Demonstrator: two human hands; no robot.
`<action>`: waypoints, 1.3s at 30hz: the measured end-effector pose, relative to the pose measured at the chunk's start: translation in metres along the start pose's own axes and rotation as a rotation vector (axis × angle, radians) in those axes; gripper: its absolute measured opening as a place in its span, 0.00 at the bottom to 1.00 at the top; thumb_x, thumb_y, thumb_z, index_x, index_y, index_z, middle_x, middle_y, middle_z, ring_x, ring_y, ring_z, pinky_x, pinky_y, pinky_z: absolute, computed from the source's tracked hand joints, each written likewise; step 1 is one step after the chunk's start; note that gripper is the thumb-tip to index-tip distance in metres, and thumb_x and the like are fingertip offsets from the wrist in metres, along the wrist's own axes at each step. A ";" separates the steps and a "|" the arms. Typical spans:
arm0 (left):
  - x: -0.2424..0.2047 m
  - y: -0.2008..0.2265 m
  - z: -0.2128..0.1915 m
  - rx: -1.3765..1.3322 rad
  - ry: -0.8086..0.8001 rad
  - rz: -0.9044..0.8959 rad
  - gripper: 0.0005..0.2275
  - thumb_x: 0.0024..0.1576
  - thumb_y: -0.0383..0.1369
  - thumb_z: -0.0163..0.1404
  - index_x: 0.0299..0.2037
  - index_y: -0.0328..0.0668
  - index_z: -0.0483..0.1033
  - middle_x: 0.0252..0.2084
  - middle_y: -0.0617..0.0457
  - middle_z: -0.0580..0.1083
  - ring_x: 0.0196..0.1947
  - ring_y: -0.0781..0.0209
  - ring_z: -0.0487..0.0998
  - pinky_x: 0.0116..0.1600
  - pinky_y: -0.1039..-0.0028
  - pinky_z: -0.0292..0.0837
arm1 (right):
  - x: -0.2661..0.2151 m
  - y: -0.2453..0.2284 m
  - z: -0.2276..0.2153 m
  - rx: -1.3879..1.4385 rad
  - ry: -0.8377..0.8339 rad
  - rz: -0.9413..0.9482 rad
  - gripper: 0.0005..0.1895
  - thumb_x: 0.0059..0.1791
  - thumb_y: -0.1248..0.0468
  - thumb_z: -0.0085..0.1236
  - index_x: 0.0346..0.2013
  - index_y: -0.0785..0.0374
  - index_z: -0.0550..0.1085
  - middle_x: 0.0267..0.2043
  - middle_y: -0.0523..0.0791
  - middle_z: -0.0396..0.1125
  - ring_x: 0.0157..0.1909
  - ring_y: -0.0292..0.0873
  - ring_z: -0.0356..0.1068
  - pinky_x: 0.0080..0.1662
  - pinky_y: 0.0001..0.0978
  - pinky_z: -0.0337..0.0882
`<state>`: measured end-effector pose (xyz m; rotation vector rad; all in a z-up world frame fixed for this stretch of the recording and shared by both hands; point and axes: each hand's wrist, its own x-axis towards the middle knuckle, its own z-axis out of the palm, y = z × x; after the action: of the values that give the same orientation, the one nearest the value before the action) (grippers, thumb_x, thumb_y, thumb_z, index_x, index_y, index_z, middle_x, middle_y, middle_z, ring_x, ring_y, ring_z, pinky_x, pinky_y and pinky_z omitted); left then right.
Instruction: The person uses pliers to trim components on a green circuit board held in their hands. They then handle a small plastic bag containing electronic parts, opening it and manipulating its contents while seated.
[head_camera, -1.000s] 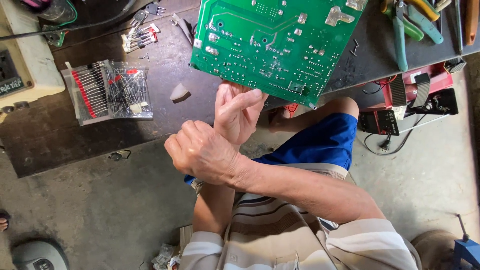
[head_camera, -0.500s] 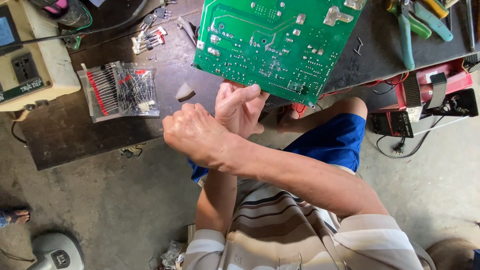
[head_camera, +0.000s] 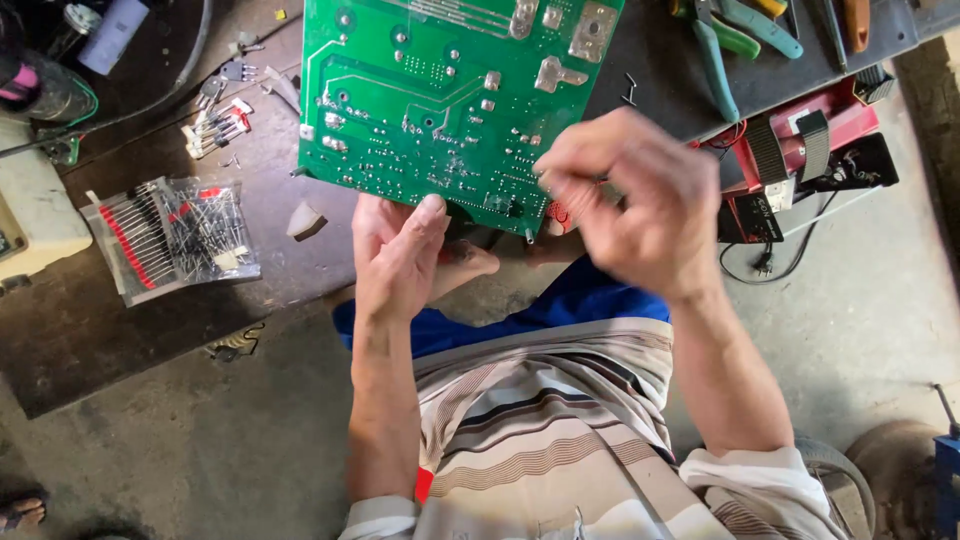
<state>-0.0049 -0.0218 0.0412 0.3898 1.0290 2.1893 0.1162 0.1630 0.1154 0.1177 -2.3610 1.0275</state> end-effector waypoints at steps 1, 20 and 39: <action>0.001 0.008 0.003 0.135 -0.058 0.017 0.12 0.65 0.29 0.50 0.56 0.40 0.62 0.46 0.52 0.64 0.44 0.61 0.63 0.49 0.70 0.60 | -0.008 0.024 -0.009 -0.103 0.074 0.062 0.02 0.56 0.78 0.62 0.41 0.71 0.78 0.41 0.52 0.75 0.43 0.49 0.75 0.47 0.36 0.76; -0.009 0.035 0.011 0.841 0.327 -0.120 0.16 0.56 0.38 0.60 0.44 0.32 0.75 0.38 0.47 0.80 0.35 0.60 0.85 0.42 0.71 0.87 | -0.032 0.101 -0.033 -0.075 0.177 0.349 0.16 0.52 0.89 0.55 0.51 0.76 0.76 0.48 0.57 0.75 0.52 0.52 0.79 0.55 0.39 0.80; -0.017 0.025 0.000 0.726 0.369 -0.012 0.10 0.61 0.30 0.59 0.31 0.37 0.71 0.28 0.49 0.79 0.29 0.66 0.83 0.36 0.78 0.80 | -0.041 0.120 -0.018 -0.333 0.145 0.258 0.06 0.53 0.77 0.74 0.44 0.72 0.85 0.44 0.52 0.69 0.44 0.48 0.71 0.42 0.34 0.71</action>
<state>-0.0043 -0.0452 0.0609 0.2911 2.0242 1.8452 0.1240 0.2543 0.0263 -0.3817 -2.4162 0.7116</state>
